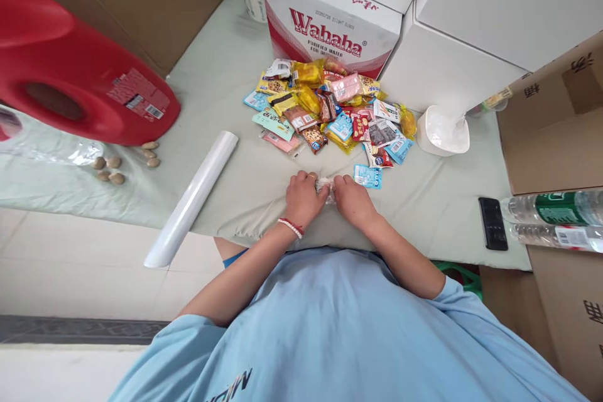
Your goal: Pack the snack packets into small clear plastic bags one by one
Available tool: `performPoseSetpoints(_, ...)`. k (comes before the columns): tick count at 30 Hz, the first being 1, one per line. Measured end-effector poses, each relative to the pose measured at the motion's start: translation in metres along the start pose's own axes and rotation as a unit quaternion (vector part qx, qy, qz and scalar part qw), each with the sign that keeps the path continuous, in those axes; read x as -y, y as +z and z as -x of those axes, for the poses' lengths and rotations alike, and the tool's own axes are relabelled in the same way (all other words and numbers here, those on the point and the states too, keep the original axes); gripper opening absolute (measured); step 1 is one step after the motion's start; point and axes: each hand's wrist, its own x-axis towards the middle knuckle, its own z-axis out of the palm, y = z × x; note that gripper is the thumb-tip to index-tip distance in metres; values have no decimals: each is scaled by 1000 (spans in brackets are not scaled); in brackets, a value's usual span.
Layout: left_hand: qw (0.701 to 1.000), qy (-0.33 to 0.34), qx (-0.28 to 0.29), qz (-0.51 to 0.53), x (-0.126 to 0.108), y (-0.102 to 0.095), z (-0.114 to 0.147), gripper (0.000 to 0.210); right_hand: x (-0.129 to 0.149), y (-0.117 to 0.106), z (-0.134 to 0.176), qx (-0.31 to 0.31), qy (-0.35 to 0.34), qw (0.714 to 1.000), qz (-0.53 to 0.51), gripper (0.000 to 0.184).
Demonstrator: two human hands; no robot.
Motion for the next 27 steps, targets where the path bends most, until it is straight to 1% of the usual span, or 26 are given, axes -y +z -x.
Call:
performPoseSetpoints(2, 999, 3, -15, 28, -9, 0, 6, 23, -9, 2, 9, -40, 8, 993, -110, 20)
performPoseSetpoints(3, 998, 13, -31, 45, -13, 0, 11, 21, -13, 3, 14, -59, 16, 980, -190, 20)
performPoseSetpoints(4, 996, 30, -53, 58, -18, -1, 16, 19, -18, 5, 19, -73, 28, 955, -286, 21)
performPoseSetpoints(5, 994, 53, -79, 62, -22, -1, 22, 17, -22, 6, 25, -79, 41, 917, -388, 24)
performPoseSetpoints(6, 990, 82, -104, 55, -27, 0, 28, 15, -25, 8, 30, -78, 53, 867, -489, 28)
performPoseSetpoints(7, 984, 118, -125, 40, -32, 1, 33, 13, -27, 9, 35, -73, 64, 810, -578, 34)
performPoseSetpoints(8, 977, 161, -137, 19, -37, 3, 38, 10, -29, 11, 40, -66, 73, 755, -648, 40)
performPoseSetpoints(9, 968, 207, -140, -4, -41, 6, 42, 7, -31, 13, 44, -61, 82, 708, -699, 45)
performPoseSetpoints(10, 957, 254, -135, -24, -45, 9, 45, 7, -32, 15, 47, -58, 91, 672, -733, 48)
performPoseSetpoints(11, 946, 298, -125, -37, -49, 13, 48, 9, -34, 17, 50, -56, 102, 645, -755, 51)
performPoseSetpoints(12, 934, 337, -109, -38, -52, 17, 51, 11, -36, 19, 53, -54, 114, 628, -768, 51)
performPoseSetpoints(13, 924, 370, -91, -26, -55, 20, 53, 9, -39, 21, 55, -52, 124, 617, -775, 51)
performPoseSetpoints(14, 915, 397, -71, 2, -56, 23, 55, 8, -44, 24, 57, -50, 132, 613, -777, 50)
performPoseSetpoints(16, 898, 427, -34, 100, -56, 29, 58, 19, -55, 29, 60, -41, 130, 620, -773, 49)
performPoseSetpoints(17, 893, 422, -21, 157, -56, 31, 58, 22, -61, 32, 61, -32, 120, 627, -769, 49)
performPoseSetpoints(18, 888, 407, -5, 212, -55, 33, 58, 20, -67, 34, 63, -22, 105, 636, -765, 50)
performPoseSetpoints(20, 885, 352, 16, 304, -55, 34, 56, 9, -76, 38, 66, -5, 72, 656, -751, 54)
performPoseSetpoints(22, 883, 302, 29, 359, -58, 34, 52, 3, -83, 41, 69, -6, 50, 680, -731, 55)
performPoseSetpoints(24, 886, 271, 36, 375, -61, 31, 48, 8, -90, 40, 72, -28, 48, 700, -712, 53)
performPoseSetpoints(25, 891, 262, 38, 367, -61, 28, 46, 12, -97, 37, 73, -43, 52, 703, -708, 52)
performPoseSetpoints(27, 911, 247, 18, 329, -54, 18, 43, 21, -119, 27, 75, -93, 70, 690, -714, 49)
